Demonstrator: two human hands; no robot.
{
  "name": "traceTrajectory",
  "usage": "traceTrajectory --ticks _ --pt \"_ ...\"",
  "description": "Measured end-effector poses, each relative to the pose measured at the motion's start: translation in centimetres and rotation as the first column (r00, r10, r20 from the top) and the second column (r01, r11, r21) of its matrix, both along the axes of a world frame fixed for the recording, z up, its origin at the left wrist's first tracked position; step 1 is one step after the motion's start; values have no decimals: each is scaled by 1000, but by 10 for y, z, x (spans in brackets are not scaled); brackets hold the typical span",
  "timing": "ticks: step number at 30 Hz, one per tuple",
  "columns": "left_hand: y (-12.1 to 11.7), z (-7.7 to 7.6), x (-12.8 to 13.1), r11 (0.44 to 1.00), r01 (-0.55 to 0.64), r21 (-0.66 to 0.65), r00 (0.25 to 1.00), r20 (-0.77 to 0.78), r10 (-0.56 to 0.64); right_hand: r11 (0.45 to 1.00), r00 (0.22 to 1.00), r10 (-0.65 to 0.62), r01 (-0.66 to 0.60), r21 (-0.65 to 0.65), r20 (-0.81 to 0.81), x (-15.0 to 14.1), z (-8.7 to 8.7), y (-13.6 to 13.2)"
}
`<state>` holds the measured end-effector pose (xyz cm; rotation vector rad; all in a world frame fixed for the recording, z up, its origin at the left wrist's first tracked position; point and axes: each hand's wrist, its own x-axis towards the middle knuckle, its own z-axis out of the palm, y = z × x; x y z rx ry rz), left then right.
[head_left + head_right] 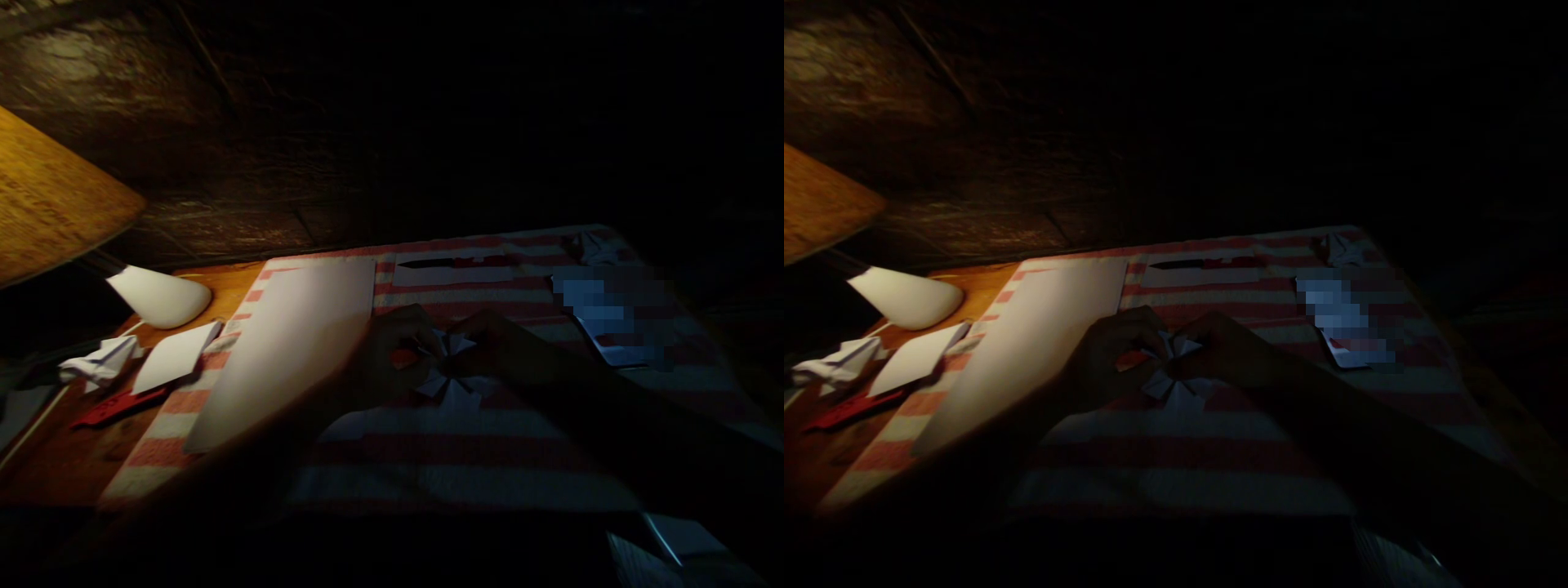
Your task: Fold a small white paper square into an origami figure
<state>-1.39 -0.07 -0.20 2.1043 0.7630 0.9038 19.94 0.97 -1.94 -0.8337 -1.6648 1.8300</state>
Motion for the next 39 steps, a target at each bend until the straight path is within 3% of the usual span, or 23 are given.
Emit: traceTrajectory --ticks 7,13,27,33,39 --pt "0 0 -2 998 -4 60 999 -32 6 997 997 -74 75 -20 37 -3 0 -2" --pt "3 0 -4 996 -30 -81 999 27 32 990 988 -139 140 -2 72 -4 2 -3" --pt "3 -2 -5 993 -56 -108 990 126 69 992 991 -126 126 0 37 -4 -1 -3" --pt "3 -3 -3 992 -75 -101 985 149 90 980 981 -187 191 -62 54 -6 5 -5" --pt "4 -1 -5 995 -13 -97 978 206 33 965 972 -236 236 -113 9 -6 6 -5"
